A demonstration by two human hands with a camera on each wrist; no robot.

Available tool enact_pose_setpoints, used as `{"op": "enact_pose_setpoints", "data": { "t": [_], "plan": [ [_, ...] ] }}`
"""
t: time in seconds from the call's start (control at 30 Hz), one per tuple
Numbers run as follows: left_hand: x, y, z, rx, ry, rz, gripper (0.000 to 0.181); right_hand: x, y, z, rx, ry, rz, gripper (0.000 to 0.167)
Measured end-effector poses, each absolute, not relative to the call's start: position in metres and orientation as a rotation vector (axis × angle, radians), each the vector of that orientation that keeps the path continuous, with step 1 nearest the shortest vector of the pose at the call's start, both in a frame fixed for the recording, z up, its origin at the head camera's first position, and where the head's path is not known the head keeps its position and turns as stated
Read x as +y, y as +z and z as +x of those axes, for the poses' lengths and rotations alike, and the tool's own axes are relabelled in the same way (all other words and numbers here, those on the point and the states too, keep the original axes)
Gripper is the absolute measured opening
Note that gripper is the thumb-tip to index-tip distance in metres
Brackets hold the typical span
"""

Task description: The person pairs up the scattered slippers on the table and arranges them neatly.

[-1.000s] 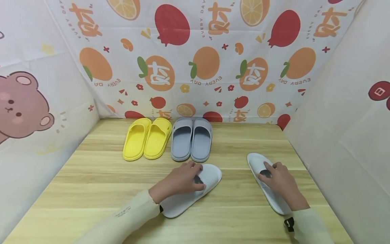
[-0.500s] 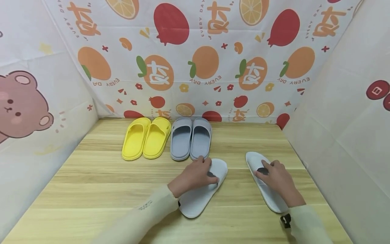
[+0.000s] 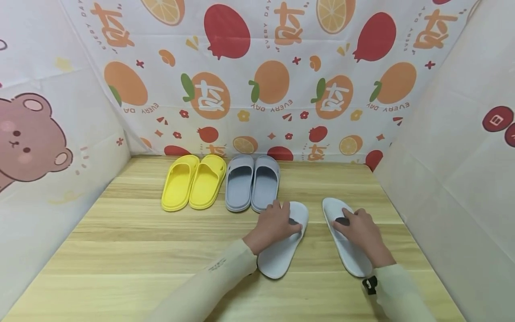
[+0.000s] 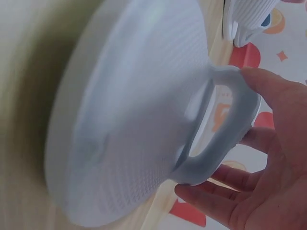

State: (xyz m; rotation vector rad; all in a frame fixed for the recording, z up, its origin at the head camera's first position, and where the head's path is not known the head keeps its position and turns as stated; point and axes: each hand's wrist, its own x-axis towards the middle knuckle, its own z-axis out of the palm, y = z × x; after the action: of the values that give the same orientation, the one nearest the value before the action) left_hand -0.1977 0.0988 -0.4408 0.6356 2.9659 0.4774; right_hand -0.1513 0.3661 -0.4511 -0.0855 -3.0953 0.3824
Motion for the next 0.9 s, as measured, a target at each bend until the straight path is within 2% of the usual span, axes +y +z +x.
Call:
{"op": "enact_pose_setpoints", "data": {
  "t": [0.4,0.9],
  "plan": [
    [0.126,-0.447,-0.210,3.083,0.377,0.480,0.066,0.356,-0.451,-0.162,-3.111,0.368,-0.127,0.084],
    [0.147,-0.454,-0.226,3.171,0.424,0.409,0.059,0.351,-0.450,-0.167,-3.126,0.357,-0.186,0.082]
  ]
}}
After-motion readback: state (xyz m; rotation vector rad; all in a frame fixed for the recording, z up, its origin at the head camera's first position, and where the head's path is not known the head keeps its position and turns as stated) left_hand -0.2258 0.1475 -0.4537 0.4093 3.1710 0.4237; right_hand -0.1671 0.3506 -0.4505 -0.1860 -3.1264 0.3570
